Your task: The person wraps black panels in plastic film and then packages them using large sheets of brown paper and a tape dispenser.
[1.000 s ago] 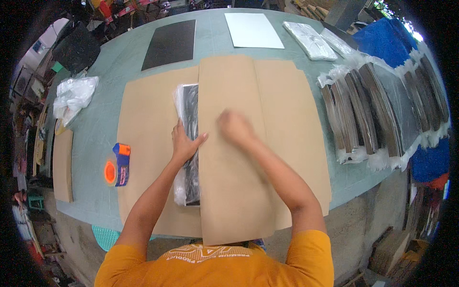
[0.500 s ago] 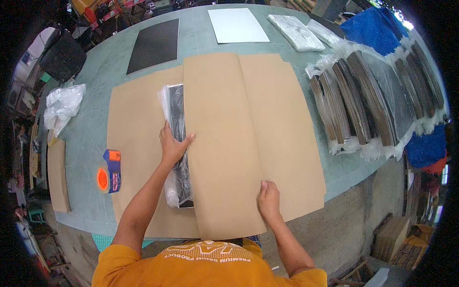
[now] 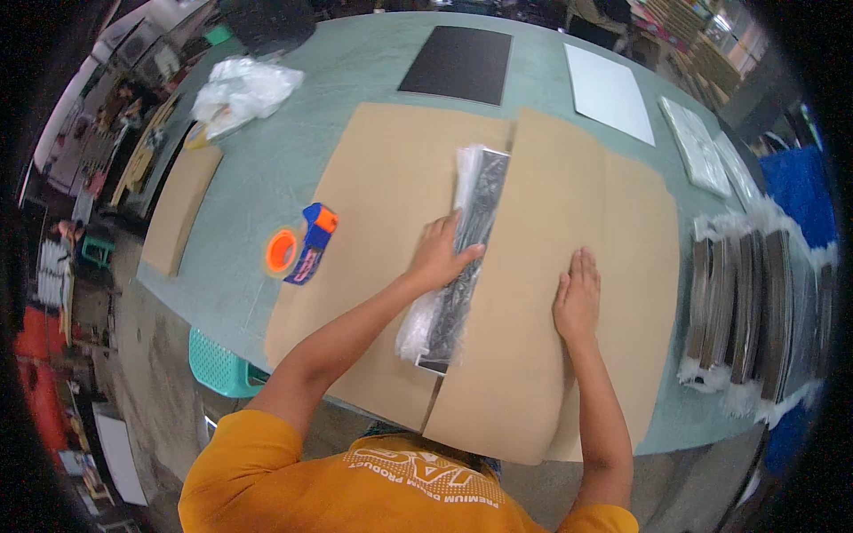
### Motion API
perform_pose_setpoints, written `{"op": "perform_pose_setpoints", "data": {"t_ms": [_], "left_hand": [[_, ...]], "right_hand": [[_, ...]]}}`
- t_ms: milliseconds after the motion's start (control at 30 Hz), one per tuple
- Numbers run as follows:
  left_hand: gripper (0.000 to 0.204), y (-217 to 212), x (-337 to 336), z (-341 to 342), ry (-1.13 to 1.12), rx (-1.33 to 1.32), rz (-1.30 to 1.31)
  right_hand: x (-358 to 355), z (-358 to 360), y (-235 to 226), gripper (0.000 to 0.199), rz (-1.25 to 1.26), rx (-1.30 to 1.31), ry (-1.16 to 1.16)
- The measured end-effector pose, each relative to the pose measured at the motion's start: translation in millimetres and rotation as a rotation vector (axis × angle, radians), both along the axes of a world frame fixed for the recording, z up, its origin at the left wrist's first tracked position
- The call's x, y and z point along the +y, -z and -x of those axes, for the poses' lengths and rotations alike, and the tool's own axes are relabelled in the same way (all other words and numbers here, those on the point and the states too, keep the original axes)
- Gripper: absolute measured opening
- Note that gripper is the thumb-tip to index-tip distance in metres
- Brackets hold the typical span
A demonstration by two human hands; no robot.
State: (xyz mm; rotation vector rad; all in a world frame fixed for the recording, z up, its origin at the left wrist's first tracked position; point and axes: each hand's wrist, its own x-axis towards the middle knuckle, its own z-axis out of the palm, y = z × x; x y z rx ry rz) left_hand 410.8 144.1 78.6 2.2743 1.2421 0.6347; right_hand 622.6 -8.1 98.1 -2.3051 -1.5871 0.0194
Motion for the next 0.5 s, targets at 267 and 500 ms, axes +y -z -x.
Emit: {"op": "perform_pose_setpoints", "data": {"t_ms": [267, 500], "left_hand": [[0.059, -23, 42, 236, -0.514, 0.276, -0.319], [0.033, -36, 27, 273, -0.591, 0.29, -0.105]], "right_hand": [[-3, 0, 0, 0.054, 0.014, -0.069, 0.017], [-4, 0, 1, 0.053, 0.01, -0.103, -0.003]]}}
